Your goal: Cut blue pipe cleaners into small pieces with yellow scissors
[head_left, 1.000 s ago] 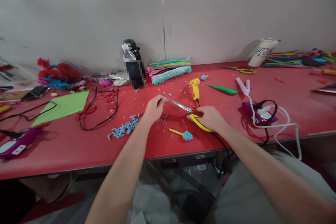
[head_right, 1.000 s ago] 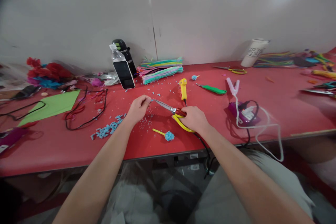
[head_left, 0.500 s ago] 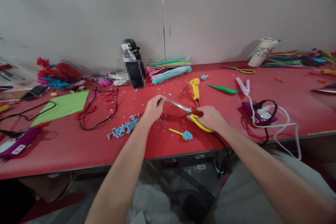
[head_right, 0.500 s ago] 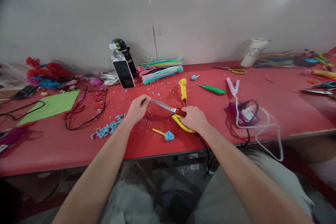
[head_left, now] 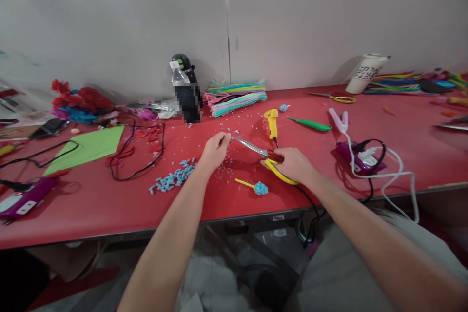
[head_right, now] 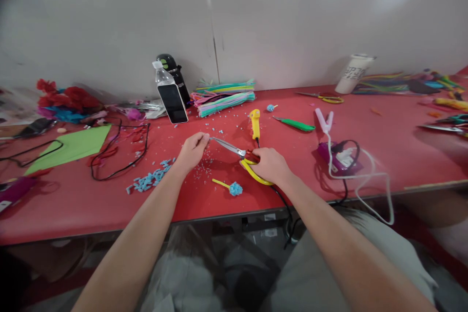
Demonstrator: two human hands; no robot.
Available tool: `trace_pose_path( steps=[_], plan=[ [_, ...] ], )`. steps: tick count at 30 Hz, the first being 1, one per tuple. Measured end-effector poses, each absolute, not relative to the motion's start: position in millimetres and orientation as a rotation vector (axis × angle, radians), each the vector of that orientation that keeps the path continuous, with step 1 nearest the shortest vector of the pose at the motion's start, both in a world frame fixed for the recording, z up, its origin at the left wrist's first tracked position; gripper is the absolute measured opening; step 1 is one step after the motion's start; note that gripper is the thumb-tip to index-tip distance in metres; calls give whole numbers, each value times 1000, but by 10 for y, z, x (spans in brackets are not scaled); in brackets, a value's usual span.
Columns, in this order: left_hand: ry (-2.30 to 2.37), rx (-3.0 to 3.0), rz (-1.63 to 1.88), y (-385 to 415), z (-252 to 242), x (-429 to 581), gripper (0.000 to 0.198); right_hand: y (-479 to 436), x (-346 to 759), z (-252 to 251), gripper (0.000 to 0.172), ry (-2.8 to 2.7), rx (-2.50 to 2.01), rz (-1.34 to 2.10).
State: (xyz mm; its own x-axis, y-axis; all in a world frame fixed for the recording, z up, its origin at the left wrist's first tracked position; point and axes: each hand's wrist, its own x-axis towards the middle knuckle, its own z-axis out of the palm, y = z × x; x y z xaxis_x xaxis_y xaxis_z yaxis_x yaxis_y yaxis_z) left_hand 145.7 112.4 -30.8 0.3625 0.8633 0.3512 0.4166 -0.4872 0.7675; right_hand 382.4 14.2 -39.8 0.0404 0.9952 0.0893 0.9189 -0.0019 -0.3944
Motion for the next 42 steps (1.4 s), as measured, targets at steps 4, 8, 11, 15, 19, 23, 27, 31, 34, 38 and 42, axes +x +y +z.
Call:
trace_pose_path(
  steps=[4,8,11,15,19,23,27,31,34,38,42],
  plan=[
    [1110,2043,1016,1128,-324,1465,39,141,3813,-385,43,-1954,-1984,284],
    [1113,2025,1005,1139,-342,1470,38,149,3806,-374,41,-1970,-2007,264],
    [1124,2028,997,1144,-343,1470,39,160,3806,-380,37,-1983,-2024,253],
    [1114,2027,994,1141,-337,1472,39,160,3803,-385,38,-1969,-2056,257],
    [1133,2024,990,1134,-330,1477,40,137,3803,-377,41,-1930,-2033,263],
    [1141,2052,984,1128,-321,1477,41,126,3810,-380,39,-1928,-2013,284],
    [1139,2063,985,1130,-319,1473,41,129,3812,-387,39,-1933,-2019,293],
    [1152,2066,986,1134,-330,1472,41,132,3805,-382,41,-1949,-2033,281],
    [1149,2062,984,1129,-333,1479,41,139,3804,-385,41,-1954,-2043,267],
    [1146,2055,981,1120,-320,1488,42,158,3809,-401,36,-1977,-2050,237],
    [1141,2040,978,1120,-315,1488,42,165,3811,-404,38,-1990,-2047,221]
  ],
)
